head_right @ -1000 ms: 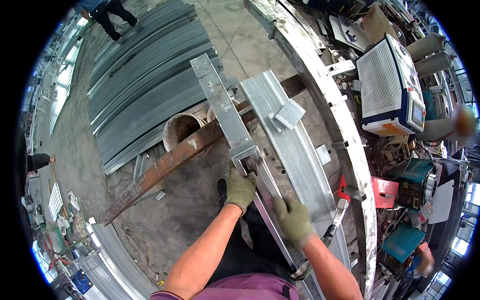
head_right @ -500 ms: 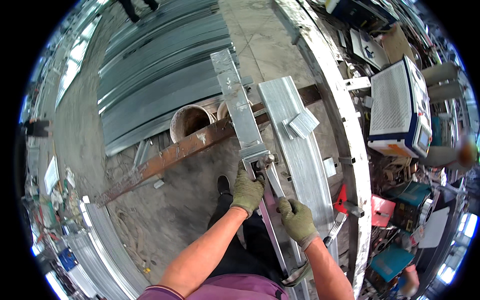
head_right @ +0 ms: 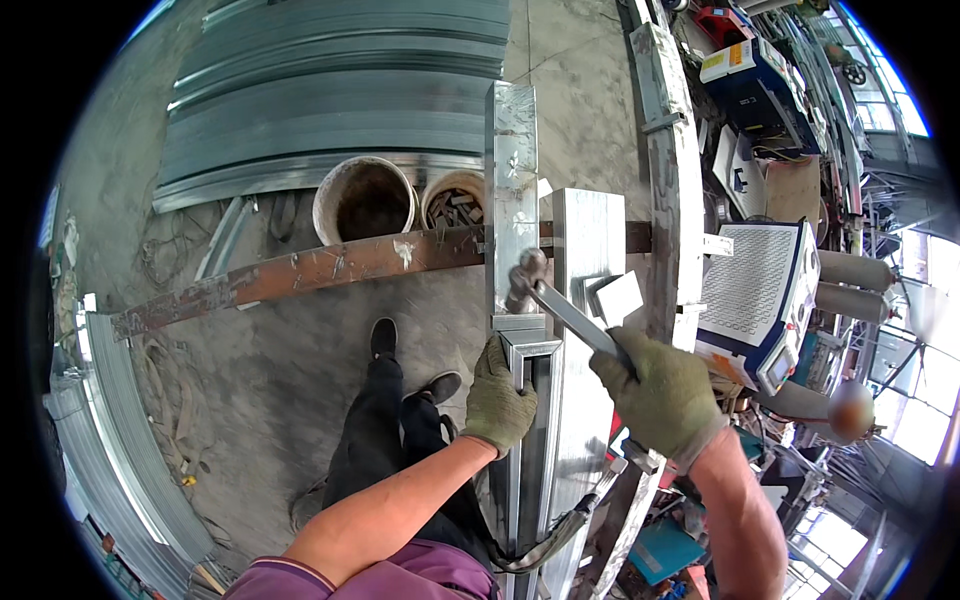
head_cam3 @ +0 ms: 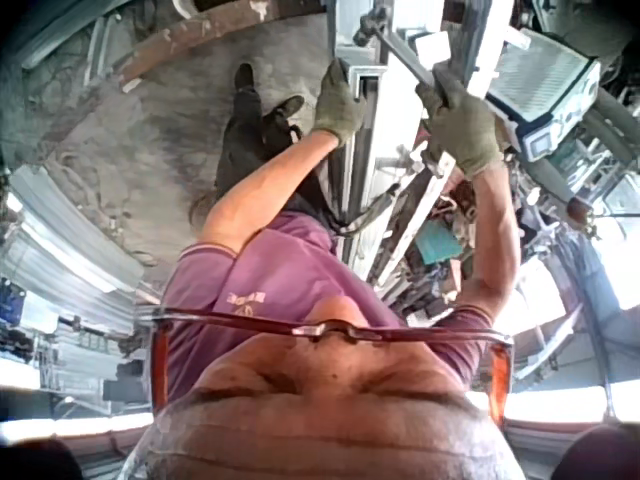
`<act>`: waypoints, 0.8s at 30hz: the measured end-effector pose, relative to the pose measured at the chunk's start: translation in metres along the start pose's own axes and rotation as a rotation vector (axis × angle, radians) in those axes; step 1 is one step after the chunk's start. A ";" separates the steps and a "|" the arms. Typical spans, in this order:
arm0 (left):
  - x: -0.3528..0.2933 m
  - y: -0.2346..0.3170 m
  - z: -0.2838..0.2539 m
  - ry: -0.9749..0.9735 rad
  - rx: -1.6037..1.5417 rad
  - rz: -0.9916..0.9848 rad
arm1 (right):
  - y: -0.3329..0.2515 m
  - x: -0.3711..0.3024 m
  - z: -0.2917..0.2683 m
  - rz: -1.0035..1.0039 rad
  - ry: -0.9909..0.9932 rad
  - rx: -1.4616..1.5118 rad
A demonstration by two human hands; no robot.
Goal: The person aligns metal frame pieces on a workbench, then uses a welding torch to join them. They repeatedly reposition the frame, weld joints, and tap the welds with a hammer to adjust alignment.
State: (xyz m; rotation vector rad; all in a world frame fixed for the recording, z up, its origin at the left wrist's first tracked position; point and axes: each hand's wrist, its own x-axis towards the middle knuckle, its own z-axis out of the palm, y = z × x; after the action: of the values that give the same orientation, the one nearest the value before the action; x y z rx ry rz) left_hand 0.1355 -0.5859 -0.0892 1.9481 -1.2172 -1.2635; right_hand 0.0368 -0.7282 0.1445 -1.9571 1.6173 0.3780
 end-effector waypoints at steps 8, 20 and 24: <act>0.001 -0.003 0.000 -0.014 0.033 0.026 | -0.057 0.044 -0.016 0.154 -0.433 -0.433; 0.001 -0.003 -0.002 -0.004 0.049 0.047 | -0.049 0.031 -0.011 0.121 -0.331 -0.420; 0.001 -0.005 -0.001 0.001 0.076 0.060 | -0.062 0.019 -0.017 0.165 -0.243 -0.233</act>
State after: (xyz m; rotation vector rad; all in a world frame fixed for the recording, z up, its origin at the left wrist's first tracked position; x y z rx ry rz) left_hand 0.1387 -0.5843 -0.0929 1.9493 -1.3314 -1.2025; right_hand 0.0990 -0.7467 0.1624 -1.8586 1.6374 0.8693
